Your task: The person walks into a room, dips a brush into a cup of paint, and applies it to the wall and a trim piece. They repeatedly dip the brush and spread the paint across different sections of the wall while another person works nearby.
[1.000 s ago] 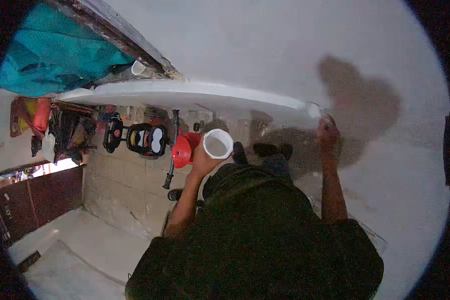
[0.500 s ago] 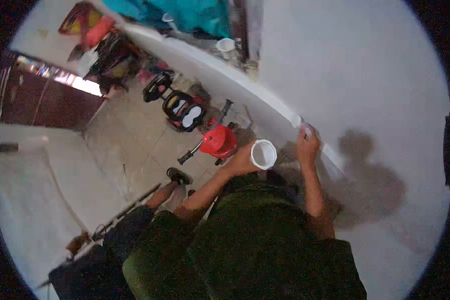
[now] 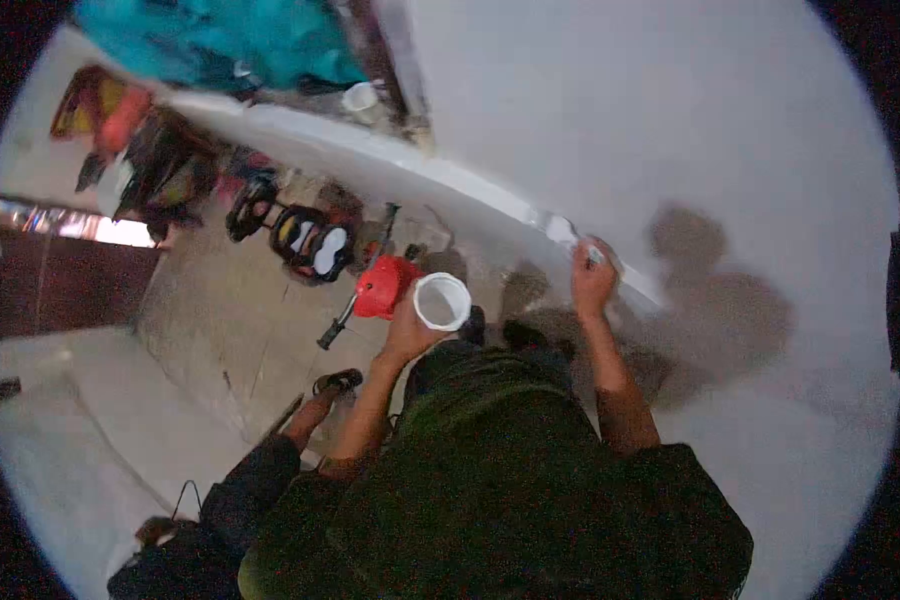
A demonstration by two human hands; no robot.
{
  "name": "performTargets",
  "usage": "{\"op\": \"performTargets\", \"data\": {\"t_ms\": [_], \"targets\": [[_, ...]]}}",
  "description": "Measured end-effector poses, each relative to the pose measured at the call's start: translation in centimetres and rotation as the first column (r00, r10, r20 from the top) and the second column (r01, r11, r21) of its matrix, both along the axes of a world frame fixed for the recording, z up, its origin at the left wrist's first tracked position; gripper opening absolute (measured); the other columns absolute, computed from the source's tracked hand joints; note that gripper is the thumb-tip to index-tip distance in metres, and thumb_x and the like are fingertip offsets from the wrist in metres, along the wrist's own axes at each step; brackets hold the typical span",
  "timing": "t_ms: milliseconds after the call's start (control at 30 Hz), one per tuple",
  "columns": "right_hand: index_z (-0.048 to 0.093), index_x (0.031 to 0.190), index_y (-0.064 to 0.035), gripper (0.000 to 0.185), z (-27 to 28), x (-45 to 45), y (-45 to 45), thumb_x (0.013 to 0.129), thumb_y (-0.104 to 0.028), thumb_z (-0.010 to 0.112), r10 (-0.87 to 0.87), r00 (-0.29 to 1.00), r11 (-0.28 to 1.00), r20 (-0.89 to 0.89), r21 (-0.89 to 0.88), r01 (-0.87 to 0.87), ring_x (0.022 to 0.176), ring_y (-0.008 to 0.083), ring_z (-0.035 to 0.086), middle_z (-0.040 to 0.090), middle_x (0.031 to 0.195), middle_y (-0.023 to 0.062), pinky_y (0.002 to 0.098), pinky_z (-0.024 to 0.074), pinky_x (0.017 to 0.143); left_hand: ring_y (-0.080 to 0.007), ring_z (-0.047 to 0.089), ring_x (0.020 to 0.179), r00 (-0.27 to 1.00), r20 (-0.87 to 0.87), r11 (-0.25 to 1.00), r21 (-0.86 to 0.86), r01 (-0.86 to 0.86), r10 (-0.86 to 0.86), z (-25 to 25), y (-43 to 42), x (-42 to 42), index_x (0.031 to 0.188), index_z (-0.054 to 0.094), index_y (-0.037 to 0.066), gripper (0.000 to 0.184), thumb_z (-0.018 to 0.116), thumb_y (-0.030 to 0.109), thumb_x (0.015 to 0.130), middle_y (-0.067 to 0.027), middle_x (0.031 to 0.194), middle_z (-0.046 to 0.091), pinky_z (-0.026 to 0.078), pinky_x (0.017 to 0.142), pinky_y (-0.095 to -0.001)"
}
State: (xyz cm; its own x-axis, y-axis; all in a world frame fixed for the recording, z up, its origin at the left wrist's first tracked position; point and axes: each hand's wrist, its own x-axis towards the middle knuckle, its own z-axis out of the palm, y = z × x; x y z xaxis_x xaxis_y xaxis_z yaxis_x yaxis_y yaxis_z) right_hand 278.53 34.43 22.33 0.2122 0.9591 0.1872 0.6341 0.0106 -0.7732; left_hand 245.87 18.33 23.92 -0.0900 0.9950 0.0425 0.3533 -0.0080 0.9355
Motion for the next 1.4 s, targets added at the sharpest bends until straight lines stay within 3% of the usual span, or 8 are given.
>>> {"op": "performTargets", "data": {"t_ms": [100, 200, 367, 533, 633, 700, 1200, 1400], "targets": [[0.068, 0.121, 0.0003, 0.029, 0.9, 10.4, -4.5, 0.102, -0.021, 0.064, -0.066, 0.998, 0.962, 0.019, 0.267, 0.058, 0.075, 0.0132, 0.066, 0.073, 0.091, 0.0095, 0.0304, 0.0545, 0.068, -0.0321, 0.065, 0.118, 0.996, 0.009, 0.995, -0.048, 0.086, -0.086, 1.8, 2.3, 1.2, 0.133, 0.053, 0.005, 0.083, 0.095, 0.032, 0.067, -0.0155, 0.122, 0.067, 0.051, 0.1, -0.0435], [0.068, 0.123, -0.0003, 0.028, 4.8, 19.1, -9.1, 0.102, -0.019, 0.063, -0.28, 0.93, 0.928, 0.239, -0.18, 0.326, 0.081, 0.0128, 0.068, 0.074, 0.105, 0.0118, 0.0303, 0.0571, 0.071, -0.0311, 0.065, 0.119, 0.979, -0.04, 0.977, -0.088, 0.194, -0.198, 1.9, 4.7, 2.1, 0.133, 0.053, 0.004, 0.082, 0.095, 0.033, 0.069, -0.0169, 0.122, 0.067, 0.051, 0.099, -0.0431], [0.064, 0.13, 0.0006, 0.037, -3.3, 28.3, -12.0, 0.097, -0.017, 0.06, -0.15, 0.659, 0.983, 0.737, 0.184, 0.017, 0.103, 0.0323, 0.069, 0.069, 0.122, 0.0195, 0.0451, 0.055, 0.089, -0.0284, 0.063, 0.12, 0.941, 0.01, 0.94, -0.024, 0.339, -0.339, 1.3, 7.7, 4.1, 0.136, 0.053, 0.003, 0.08, 0.093, 0.03, 0.071, -0.0158, 0.129, 0.064, 0.05, 0.102, -0.0435], [0.056, 0.139, -0.0062, 0.041, -0.4, 9.2, -8.5, 0.101, -0.02, 0.058, -0.042, 0.998, 0.992, 0.047, -0.117, 0.047, 0.11, 0.0364, 0.067, 0.065, 0.129, 0.0222, 0.0484, 0.0545, 0.093, -0.0237, 0.062, 0.114, 0.873, 0.203, 0.857, -0.19, 0.479, -0.443, -3.1, 8.2, 5.5, 0.132, 0.055, 0.0, 0.073, 0.092, 0.012, 0.07, -0.0122, 0.128, 0.064, 0.048, 0.101, -0.0385], [0.052, 0.145, -0.0102, 0.044, 2.9, 0.8, -5.4, 0.103, -0.022, 0.056, 0.073, 0.89, 0.955, -0.451, -0.225, -0.192, 0.113, 0.0389, 0.065, 0.063, 0.133, 0.0239, 0.0504, 0.0542, 0.096, -0.0248, 0.062, 0.114, 0.852, 0.187, 0.862, -0.048, 0.505, -0.489, -7.1, 8.2, 5.1, 0.133, 0.054, -0.001, 0.075, 0.092, 0.014, 0.071, -0.0132, 0.127, 0.064, 0.047, 0.103, -0.0379], [0.054, 0.142, -0.009, 0.045, 4.2, -2.0, -3.7, 0.099, -0.022, 0.061, 0.139, 0.987, 0.99, -0.084, -0.01, -0.141, 0.111, 0.0392, 0.067, 0.065, 0.13, 0.0239, 0.051, 0.0544, 0.094, -0.0254, 0.062, 0.113, 0.848, 0.162, 0.853, -0.056, 0.519, -0.505, -7.4, 7.9, 5.6, 0.133, 0.055, -0.001, 0.074, 0.092, 0.016, 0.071, -0.0135, 0.126, 0.064, 0.048, 0.101, -0.0386], [0.068, 0.123, -0.0041, 0.029, 7.2, 25.8, -20.3, 0.097, -0.017, 0.064, -0.42, 0.907, 0.903, -0.016, -0.107, 0.416, 0.061, 0.0217, 0.066, 0.072, 0.08, 0.0129, 0.0394, 0.0551, 0.063, -0.0291, 0.066, 0.106, 0.757, -0.089, 0.762, -0.124, 0.636, -0.647, 1.2, 3.1, 17.8, 0.132, 0.054, 0.0, 0.08, 0.094, 0.031, 0.07, -0.0149, 0.118, 0.068, 0.054, 0.092, -0.0418], [0.068, 0.126, -0.0085, 0.037, -5.2, 37.7, -33.6, 0.096, -0.03, 0.069, -0.902, 0.427, 0.411, 0.058, -0.184, 0.893, 0.091, 0.0308, 0.068, 0.073, 0.092, 0.0124, 0.0498, 0.0526, 0.089, -0.0347, 0.065, 0.111, 0.61, -0.187, 0.637, -0.207, 0.742, -0.77, 5.1, 3.0, 33.7, 0.132, 0.051, 0.0, 0.087, 0.098, 0.033, 0.066, -0.0205, 0.12, 0.065, 0.052, 0.095, -0.0446]]}}
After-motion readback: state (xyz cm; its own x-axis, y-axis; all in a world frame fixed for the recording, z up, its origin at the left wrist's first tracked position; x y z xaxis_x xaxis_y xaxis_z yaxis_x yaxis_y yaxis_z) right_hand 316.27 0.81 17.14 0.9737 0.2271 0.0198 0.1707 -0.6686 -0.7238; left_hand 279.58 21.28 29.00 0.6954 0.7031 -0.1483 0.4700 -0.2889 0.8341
